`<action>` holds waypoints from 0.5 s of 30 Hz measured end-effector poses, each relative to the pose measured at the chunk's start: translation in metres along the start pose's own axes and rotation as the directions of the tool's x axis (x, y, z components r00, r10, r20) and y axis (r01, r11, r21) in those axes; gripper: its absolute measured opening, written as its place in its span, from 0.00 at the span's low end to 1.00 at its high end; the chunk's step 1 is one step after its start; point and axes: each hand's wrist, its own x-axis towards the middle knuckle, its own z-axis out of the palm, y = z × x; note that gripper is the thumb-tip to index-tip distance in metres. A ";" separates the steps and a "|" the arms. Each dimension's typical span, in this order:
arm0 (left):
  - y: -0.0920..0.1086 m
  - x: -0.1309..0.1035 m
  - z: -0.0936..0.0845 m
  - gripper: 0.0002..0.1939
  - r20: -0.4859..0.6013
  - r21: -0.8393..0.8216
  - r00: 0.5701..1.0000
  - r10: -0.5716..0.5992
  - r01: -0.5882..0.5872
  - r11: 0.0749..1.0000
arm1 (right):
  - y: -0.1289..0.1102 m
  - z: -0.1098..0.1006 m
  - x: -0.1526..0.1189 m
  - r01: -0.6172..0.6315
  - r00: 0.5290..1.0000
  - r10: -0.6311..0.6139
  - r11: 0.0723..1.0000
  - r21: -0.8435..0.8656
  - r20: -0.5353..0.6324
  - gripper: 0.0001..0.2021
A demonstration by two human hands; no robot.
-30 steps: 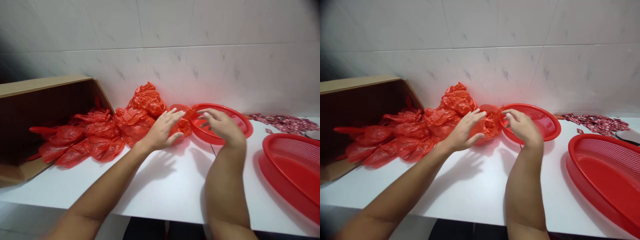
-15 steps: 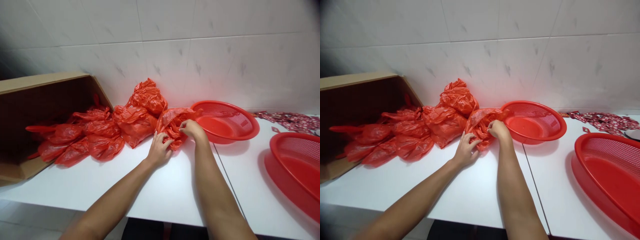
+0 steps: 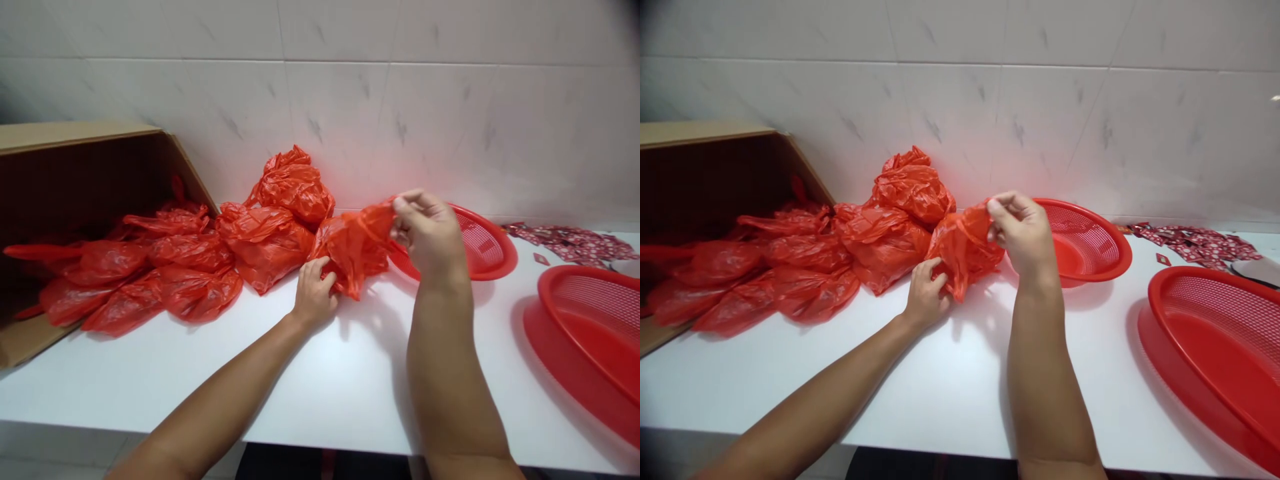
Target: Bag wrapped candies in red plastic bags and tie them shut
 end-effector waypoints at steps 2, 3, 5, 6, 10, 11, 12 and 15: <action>-0.002 -0.001 0.002 0.12 -0.005 0.008 1.000 -0.009 0.009 1.000 | -0.011 0.001 -0.004 0.067 0.994 -0.039 0.951 0.302 -0.099 0.10; -0.003 -0.001 0.002 0.14 -0.001 0.012 1.000 -0.012 0.012 1.000 | -0.016 0.000 -0.005 0.118 0.987 -0.062 0.906 0.407 -0.147 0.10; -0.005 -0.001 0.003 0.18 0.014 0.013 1.000 -0.019 0.019 1.000 | -0.023 -0.005 -0.008 0.201 0.972 -0.100 0.826 0.527 -0.213 0.10; -0.005 0.000 0.003 0.19 0.021 0.010 1.000 -0.021 0.021 1.000 | -0.025 -0.008 -0.009 0.220 0.968 -0.109 0.802 0.555 -0.225 0.10; -0.002 0.002 -0.002 0.24 0.007 -0.054 1.000 0.013 -0.012 0.998 | -0.030 -0.020 -0.012 0.302 0.948 -0.171 0.745 0.595 -0.268 0.08; 0.000 0.001 -0.003 0.26 -0.021 -0.081 0.999 0.033 -0.035 0.996 | -0.031 -0.022 -0.013 0.337 0.938 -0.207 0.737 0.585 -0.279 0.07; 0.002 -0.001 -0.005 0.28 -0.066 -0.105 0.996 0.060 -0.066 0.992 | -0.034 -0.023 -0.015 0.386 0.920 -0.257 0.730 0.564 -0.297 0.05; 0.011 -0.007 -0.007 0.30 -0.200 -0.134 0.965 0.167 -0.196 0.972 | -0.046 -0.026 -0.026 0.608 0.787 -0.462 0.693 0.387 -0.409 0.07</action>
